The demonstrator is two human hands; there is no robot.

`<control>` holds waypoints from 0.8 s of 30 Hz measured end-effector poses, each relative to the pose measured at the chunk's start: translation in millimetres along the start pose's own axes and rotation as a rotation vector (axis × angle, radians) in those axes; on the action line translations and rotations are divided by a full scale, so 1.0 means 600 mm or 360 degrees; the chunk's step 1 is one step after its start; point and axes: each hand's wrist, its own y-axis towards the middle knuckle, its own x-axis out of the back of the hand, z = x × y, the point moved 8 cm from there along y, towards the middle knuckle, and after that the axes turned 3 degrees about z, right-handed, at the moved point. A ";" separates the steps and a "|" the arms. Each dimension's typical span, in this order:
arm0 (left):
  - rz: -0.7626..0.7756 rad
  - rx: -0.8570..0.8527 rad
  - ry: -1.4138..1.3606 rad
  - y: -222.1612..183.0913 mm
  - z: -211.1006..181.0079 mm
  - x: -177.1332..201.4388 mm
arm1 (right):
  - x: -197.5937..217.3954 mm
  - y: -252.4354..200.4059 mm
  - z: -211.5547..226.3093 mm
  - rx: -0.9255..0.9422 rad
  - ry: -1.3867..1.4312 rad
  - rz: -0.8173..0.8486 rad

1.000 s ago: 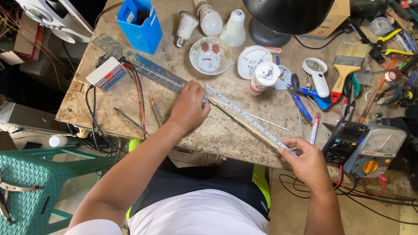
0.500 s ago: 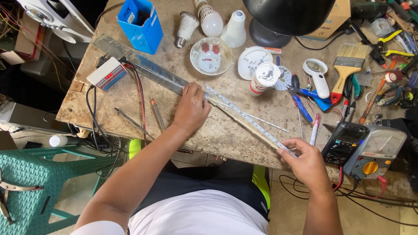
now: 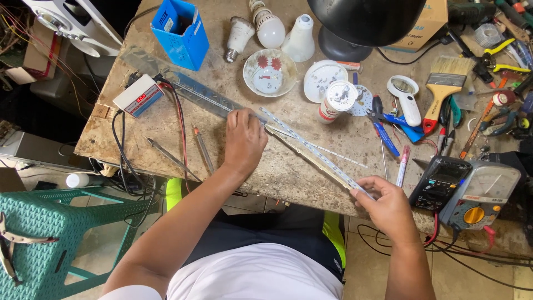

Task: Testing LED strips with multimeter probes and soldering components on a repair bench.

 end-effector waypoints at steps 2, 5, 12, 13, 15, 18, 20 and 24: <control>-0.0012 0.0049 0.0078 0.000 -0.006 0.015 | 0.004 -0.001 0.011 0.0009 -0.0023 -0.0004; -0.0045 0.0092 0.0095 -0.011 -0.006 0.013 | 0.015 0.000 0.019 0.0034 -0.0075 -0.0004; -0.0175 0.0054 -0.0092 -0.007 -0.028 0.027 | 0.018 -0.002 0.034 0.0066 -0.0075 -0.0001; -0.0175 0.0052 -0.0093 -0.008 -0.031 0.026 | 0.016 0.003 0.029 0.0066 -0.0074 -0.0004; -0.0127 -0.0076 0.0019 -0.012 -0.048 0.022 | 0.009 0.012 0.020 0.0082 -0.0039 0.0021; -0.0124 -0.0120 -0.0010 -0.013 -0.071 0.037 | -0.007 0.007 0.068 0.0142 -0.0158 0.0031; -0.0115 -0.0090 -0.0096 -0.022 -0.078 0.029 | -0.029 -0.009 0.108 0.0142 -0.0154 0.0016; -0.0151 -0.0084 -0.0162 -0.025 -0.084 0.037 | -0.059 0.011 0.121 0.0770 -0.0604 -0.0278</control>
